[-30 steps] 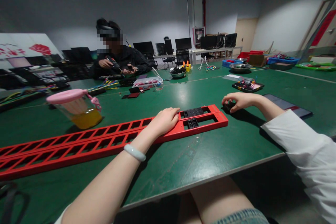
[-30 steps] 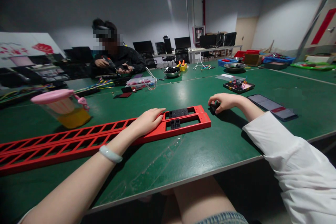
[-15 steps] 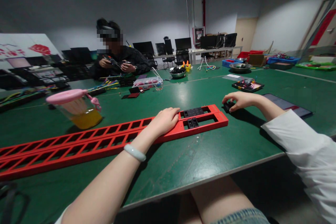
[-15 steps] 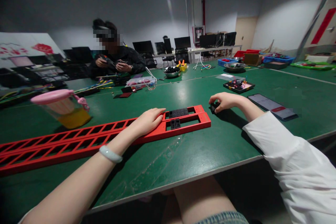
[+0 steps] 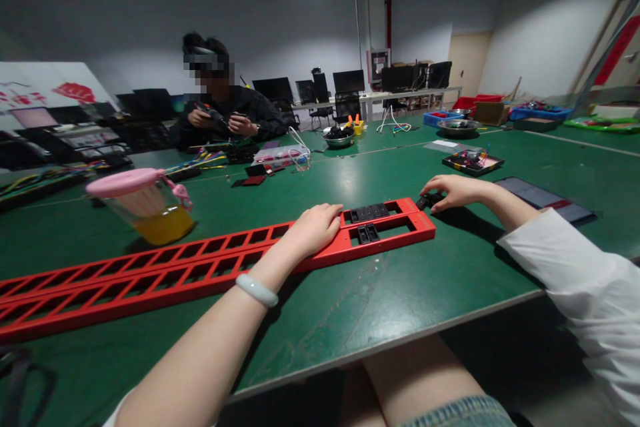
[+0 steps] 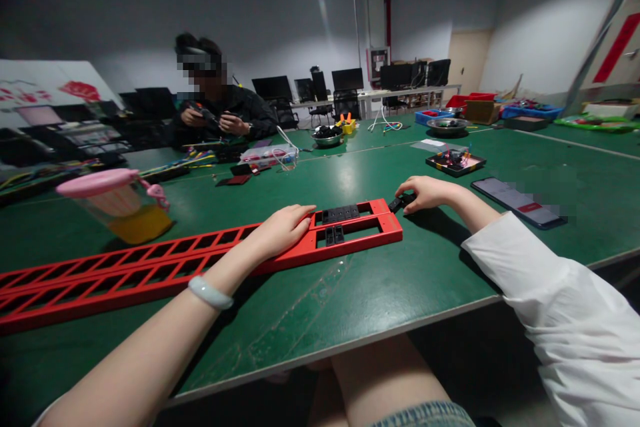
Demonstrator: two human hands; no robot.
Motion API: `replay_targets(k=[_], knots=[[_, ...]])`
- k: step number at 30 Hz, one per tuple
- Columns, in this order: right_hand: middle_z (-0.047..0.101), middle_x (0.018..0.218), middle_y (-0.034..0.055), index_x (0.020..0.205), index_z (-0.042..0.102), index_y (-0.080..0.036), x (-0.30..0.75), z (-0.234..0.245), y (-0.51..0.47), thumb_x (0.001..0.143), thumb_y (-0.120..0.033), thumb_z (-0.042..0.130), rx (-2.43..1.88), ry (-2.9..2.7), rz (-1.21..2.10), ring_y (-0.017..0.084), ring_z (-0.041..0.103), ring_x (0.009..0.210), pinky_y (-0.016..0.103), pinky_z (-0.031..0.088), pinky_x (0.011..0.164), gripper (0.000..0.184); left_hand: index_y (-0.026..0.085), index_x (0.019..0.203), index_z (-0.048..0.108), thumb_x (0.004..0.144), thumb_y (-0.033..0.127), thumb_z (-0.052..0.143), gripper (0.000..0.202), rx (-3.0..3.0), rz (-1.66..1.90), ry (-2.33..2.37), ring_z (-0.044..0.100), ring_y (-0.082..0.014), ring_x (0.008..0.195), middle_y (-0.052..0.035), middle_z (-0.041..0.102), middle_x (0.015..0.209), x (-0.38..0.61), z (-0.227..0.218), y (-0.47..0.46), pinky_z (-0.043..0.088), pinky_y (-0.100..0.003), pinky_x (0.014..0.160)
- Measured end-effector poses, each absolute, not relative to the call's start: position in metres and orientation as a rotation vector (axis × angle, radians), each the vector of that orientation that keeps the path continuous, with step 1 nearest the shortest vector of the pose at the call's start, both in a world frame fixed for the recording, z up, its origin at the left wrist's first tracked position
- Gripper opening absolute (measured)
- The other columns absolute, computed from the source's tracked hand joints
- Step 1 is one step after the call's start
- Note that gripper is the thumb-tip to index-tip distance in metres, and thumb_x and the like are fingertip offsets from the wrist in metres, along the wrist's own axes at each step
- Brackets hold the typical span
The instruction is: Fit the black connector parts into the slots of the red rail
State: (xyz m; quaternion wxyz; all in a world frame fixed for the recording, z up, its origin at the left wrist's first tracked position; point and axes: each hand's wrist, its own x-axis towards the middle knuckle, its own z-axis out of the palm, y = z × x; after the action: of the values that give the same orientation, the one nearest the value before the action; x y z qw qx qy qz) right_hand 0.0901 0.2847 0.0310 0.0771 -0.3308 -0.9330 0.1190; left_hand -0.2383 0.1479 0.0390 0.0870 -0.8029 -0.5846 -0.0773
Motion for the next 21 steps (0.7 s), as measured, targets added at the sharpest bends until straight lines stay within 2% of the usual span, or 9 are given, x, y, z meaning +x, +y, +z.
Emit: replay_targets(k=[5,13,21], knots=[[0.056,0.11,0.0087,0.11,0.057,-0.02,0.0877,0.0297,0.2837,0.059,-0.048,0.064,-1.021,-2.819,0.332,0.025,0.053,0.095,0.032,0.042,0.08,0.058,0.015,0.118,0.048,0.087,0.033,0.026,0.042,-2.386,-0.23,-1.743,0.051,-0.0194,0.103,-0.0083,0.056,0.113,-0.2381,0.0384,0.1475,0.038,-0.031,0.091],[0.06,0.104,0.011,0.105,0.06,-0.015,0.0882,0.0316,0.2855,0.059,-0.045,0.063,-1.177,-2.804,0.252,0.025,0.055,0.09,0.031,0.043,0.076,0.055,0.016,0.117,0.049,0.087,0.033,0.026,0.041,-2.379,-0.232,-1.741,0.051,-0.019,0.102,-0.0076,0.057,0.111,-0.2376,0.0392,0.1474,0.038,-0.031,0.09],[0.061,0.104,0.0093,0.105,0.06,-0.016,0.0855,0.0305,0.283,0.059,-0.042,0.064,-1.179,-2.758,0.274,0.025,0.056,0.089,0.03,0.044,0.076,0.053,0.016,0.117,0.049,0.087,0.033,0.027,0.042,-2.394,-0.247,-1.738,0.051,-0.0192,0.102,-0.0082,0.056,0.112,-0.2372,0.0394,0.147,0.038,-0.031,0.091]])
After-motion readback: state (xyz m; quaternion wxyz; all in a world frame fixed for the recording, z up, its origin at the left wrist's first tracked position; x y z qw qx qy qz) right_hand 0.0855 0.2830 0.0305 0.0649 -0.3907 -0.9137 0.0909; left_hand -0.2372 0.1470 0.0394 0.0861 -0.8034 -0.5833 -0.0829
